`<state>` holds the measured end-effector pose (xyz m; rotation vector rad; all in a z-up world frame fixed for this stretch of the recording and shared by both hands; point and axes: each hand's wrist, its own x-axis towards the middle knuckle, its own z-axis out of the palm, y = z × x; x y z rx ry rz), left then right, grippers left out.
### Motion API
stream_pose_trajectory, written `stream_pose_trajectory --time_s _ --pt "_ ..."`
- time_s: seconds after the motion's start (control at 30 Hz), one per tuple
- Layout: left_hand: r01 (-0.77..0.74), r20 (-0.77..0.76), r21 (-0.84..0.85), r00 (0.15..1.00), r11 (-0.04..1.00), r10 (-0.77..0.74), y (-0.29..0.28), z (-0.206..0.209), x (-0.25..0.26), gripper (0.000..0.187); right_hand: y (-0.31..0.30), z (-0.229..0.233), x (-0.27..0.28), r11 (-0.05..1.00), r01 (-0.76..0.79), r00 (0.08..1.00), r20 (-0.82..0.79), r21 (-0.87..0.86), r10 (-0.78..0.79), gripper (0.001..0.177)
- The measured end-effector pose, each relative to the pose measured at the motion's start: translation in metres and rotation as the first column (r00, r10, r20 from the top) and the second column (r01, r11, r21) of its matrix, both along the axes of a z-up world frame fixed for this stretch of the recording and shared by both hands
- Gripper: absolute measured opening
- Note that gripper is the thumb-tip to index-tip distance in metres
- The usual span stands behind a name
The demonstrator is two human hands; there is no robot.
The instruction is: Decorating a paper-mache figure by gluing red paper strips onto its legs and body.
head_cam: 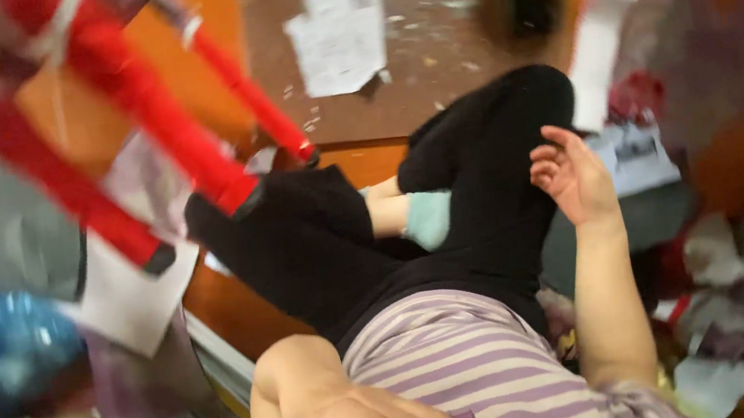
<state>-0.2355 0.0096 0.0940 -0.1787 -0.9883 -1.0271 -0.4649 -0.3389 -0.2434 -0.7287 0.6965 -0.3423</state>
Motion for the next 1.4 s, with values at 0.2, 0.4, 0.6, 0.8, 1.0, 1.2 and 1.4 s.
stream_pose_trajectory --time_s 0.2,0.4,0.6,0.8,1.0,1.2,1.4 --pt "0.211 -0.080 0.082 0.975 0.974 -0.205 -0.061 -0.007 0.010 0.084 -0.037 -0.024 -0.015 0.929 0.182 0.883 -0.362 -0.324 -0.299 0.023" --pt "0.258 -0.169 0.162 0.958 0.952 -0.231 -0.102 -0.020 0.013 0.079 -0.086 -0.123 -0.053 0.174 -0.580 0.645 -0.580 -0.795 -0.498 0.030" --pt "0.270 -0.235 0.244 0.948 0.931 -0.214 -0.128 -0.030 0.011 0.076 -0.061 -0.106 -0.020 -0.038 -0.685 0.632 -0.568 -0.727 -0.528 0.052" --pt "0.258 -0.291 0.328 0.943 0.909 -0.163 -0.104 -0.026 0.007 0.074 -0.069 -0.094 -0.011 -0.178 -0.683 0.693 -0.551 -0.709 -0.466 0.037" --pt "-0.031 -0.097 0.721 0.985 0.693 0.145 -0.087 -0.069 0.032 0.069 -0.076 -0.101 -0.017 -0.144 -0.639 0.734 -0.542 -0.756 -0.409 0.025" --pt "-0.037 -0.072 0.935 0.954 0.353 0.291 -0.049 -0.169 0.044 0.076 -0.099 -0.121 -0.024 0.312 -0.294 0.805 -0.410 -0.904 -0.429 0.017" --pt "-0.033 0.050 0.992 0.989 -0.122 0.140 -0.064 -0.204 0.027 0.059 -0.060 0.002 0.035 -0.020 -0.046 0.843 -0.028 -0.999 -0.537 0.015"
